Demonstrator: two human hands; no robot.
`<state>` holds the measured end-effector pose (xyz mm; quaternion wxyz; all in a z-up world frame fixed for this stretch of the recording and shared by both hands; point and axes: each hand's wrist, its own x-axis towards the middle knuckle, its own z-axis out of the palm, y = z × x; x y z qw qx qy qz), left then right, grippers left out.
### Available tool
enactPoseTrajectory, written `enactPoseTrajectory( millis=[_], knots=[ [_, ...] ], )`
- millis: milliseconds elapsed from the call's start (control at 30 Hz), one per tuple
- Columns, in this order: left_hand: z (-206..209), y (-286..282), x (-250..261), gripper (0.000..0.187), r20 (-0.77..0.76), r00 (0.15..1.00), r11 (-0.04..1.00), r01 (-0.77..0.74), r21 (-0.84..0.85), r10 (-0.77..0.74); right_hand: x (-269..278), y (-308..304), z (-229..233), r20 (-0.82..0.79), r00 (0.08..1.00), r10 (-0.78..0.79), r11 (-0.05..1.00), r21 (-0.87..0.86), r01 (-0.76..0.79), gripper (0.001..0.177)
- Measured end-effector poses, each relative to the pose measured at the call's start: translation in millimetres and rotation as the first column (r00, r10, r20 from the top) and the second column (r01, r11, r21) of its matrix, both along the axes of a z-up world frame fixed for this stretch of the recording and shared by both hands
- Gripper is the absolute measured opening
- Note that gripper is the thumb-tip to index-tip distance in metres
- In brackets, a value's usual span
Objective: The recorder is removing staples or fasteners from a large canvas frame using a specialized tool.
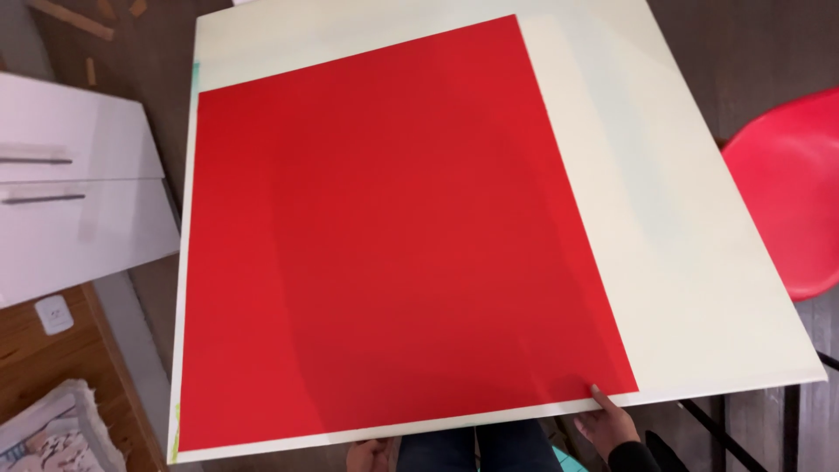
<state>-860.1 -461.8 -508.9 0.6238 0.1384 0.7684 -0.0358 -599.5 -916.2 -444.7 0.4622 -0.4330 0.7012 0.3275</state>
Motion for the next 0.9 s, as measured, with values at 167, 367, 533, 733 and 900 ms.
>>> enactPoseTrajectory(
  millis=[167,367,533,733,900],
  knots=[
    [7,0,11,0.082,-0.017,1.0,0.999,-0.019,-0.036,0.019,-8,-12,-10,0.019,1.0,0.018,0.999,0.033,-0.018,0.051],
    [-16,-6,-23,0.07,0.038,0.999,0.998,-0.025,-0.052,0.027,-13,-21,-22,0.031,0.999,0.032,0.998,0.046,-0.033,0.052],
    [-20,-8,-30,0.069,0.055,0.998,0.998,-0.035,-0.054,0.038,-13,-21,-20,-0.007,0.999,0.053,0.998,0.028,-0.053,0.056],
    [-23,-9,-31,0.075,0.046,0.999,0.999,-0.021,-0.024,0.022,-9,-15,-16,-0.041,0.998,0.047,0.998,-0.043,-0.048,0.055],
    [-28,-4,-37,0.082,0.034,0.996,0.997,-0.077,-0.029,0.077,-10,-12,-13,-0.012,1.0,0.01,1.0,-0.016,-0.011,0.048]
  ],
)
